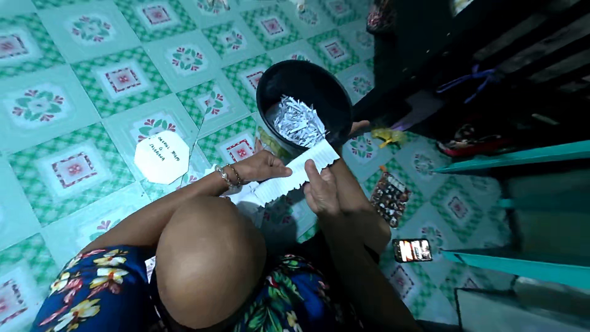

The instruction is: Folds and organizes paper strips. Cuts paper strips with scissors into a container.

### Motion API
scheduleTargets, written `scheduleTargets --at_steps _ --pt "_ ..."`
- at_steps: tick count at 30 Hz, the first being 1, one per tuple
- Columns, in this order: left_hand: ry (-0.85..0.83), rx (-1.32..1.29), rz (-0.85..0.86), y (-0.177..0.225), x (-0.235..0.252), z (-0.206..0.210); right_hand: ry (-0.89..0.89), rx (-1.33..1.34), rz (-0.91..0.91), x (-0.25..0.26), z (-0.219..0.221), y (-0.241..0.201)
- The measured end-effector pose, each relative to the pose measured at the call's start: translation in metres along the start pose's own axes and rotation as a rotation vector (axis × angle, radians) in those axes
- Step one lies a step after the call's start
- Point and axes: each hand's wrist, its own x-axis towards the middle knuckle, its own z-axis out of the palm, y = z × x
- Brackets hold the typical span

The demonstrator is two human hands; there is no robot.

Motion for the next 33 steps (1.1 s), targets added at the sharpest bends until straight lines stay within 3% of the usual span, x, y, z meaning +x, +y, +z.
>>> scheduleTargets --at_steps 3,5,10,13,16,21,24,26,30,33 --pt "-0.112 -0.075 -0.042 0.001 -0.002 0.005 -0.058 -0.067 -0.072 0.007 -0.001 0.000" --pt "-0.131 0.012 0.006 0.006 0.000 0.009 -0.019 -0.212 -0.106 0.009 0.003 0.000" --pt "0.169 0.601 0.427 0.006 0.012 0.011 0.129 -0.555 -0.116 0.005 0.015 -0.014" --pt "0.307 0.664 0.550 0.010 0.017 0.014 0.131 -0.683 -0.263 0.006 0.012 -0.018" --pt "0.264 0.612 0.629 0.022 0.025 0.012 0.149 -0.661 -0.357 0.007 0.007 -0.026" --pt "-0.139 0.326 0.552 0.055 0.044 -0.005 -0.158 -0.036 -0.160 0.007 -0.026 -0.051" --pt "-0.241 0.313 0.517 0.078 0.038 -0.004 -0.284 0.093 -0.161 0.001 -0.044 -0.060" --pt "-0.256 0.370 0.477 0.091 0.034 -0.003 -0.240 0.048 -0.222 -0.003 -0.046 -0.065" --pt "-0.227 0.431 0.352 0.111 0.025 -0.001 0.049 -0.053 -0.415 -0.007 -0.031 -0.068" --pt "-0.130 0.405 0.331 0.121 0.020 0.005 0.129 -0.049 -0.470 -0.009 -0.020 -0.066"
